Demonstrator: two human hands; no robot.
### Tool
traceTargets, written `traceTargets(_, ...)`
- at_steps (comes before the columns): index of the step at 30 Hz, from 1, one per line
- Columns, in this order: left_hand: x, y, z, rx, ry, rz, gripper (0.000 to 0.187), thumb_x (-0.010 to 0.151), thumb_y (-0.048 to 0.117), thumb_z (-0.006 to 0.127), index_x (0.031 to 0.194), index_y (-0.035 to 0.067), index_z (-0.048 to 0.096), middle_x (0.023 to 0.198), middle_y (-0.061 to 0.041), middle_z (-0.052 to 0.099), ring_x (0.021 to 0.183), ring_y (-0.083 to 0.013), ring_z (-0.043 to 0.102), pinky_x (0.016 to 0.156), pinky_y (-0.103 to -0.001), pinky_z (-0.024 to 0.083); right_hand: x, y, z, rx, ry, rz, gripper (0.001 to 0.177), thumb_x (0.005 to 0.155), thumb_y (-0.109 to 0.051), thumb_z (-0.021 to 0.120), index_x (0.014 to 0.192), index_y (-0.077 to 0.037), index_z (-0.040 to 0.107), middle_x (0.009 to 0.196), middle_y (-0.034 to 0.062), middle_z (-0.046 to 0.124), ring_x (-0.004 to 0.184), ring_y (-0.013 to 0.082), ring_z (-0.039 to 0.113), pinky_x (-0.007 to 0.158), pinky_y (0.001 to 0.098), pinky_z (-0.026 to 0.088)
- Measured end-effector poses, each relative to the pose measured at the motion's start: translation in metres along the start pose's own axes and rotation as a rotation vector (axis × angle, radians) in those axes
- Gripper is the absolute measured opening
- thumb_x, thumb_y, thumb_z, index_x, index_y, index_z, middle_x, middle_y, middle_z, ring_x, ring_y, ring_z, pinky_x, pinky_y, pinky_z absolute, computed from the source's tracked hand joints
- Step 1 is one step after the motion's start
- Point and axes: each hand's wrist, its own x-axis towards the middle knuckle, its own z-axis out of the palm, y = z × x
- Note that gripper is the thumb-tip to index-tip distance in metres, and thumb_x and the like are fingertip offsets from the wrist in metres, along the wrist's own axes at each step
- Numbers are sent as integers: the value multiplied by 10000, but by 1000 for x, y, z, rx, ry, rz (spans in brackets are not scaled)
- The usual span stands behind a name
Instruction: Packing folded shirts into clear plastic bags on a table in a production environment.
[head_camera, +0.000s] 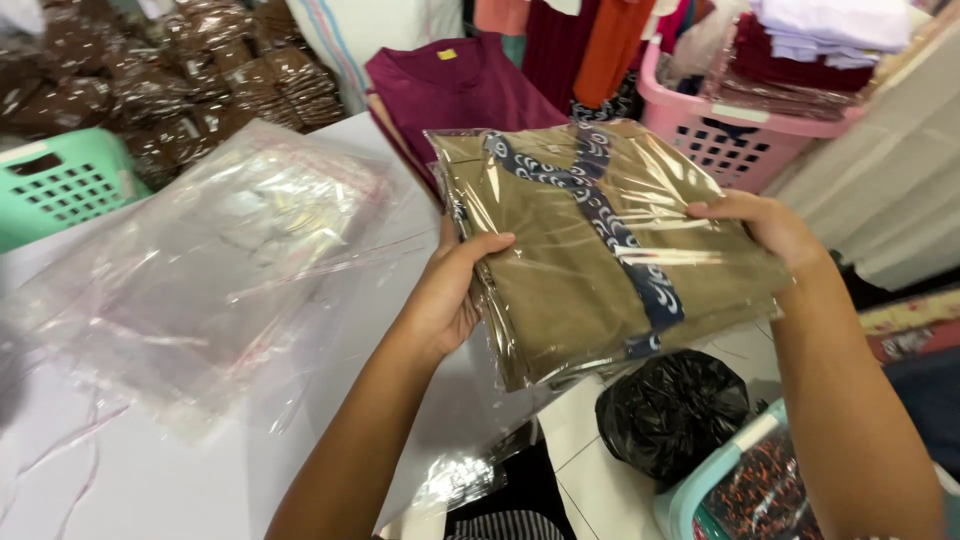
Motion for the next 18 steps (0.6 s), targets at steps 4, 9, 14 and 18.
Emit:
traceTargets(4, -27, 15, -30, 5, 17, 22, 733, 818, 121, 750, 1482, 168, 444, 1100, -120, 748, 771, -209, 734, 618, -314, 641, -36, 8, 38, 143, 40, 111, 460, 939, -440, 651, 1275, -128, 692, 1129, 58, 750, 944, 266, 707, 867, 421, 580)
traceTargets(9, -81, 35, -94, 113, 66, 61, 1008, 728, 178, 774, 1649, 309, 385, 1092, -56, 759, 843, -184, 747, 654, -318, 615, -93, 18, 123, 84, -106, -158, 488, 956, -291, 548, 1410, -130, 629, 1089, 122, 694, 872, 328, 659, 752, 518, 549)
traceTargets(14, -177, 65, -178, 284, 364, 69, 1124, 637, 372, 728, 1668, 273, 292, 1580, 8, 468, 1391, -158, 443, 1075, -349, 402, -143, 27, 256, -163, -135, -36, 515, 1001, -30, 502, 1507, -125, 529, 1248, 236, 621, 1019, 459, 569, 858, 651, 465)
traceTargets(18, -248, 74, -261, 585, 602, 114, 1187, 698, 568, 724, 1685, 193, 181, 1741, -25, 326, 1577, -195, 362, 1232, -286, 295, -126, 80, 343, -45, -435, -75, 610, 892, 95, 609, 1450, -151, 585, 1232, 162, 698, 1024, 352, 658, 839, 516, 522)
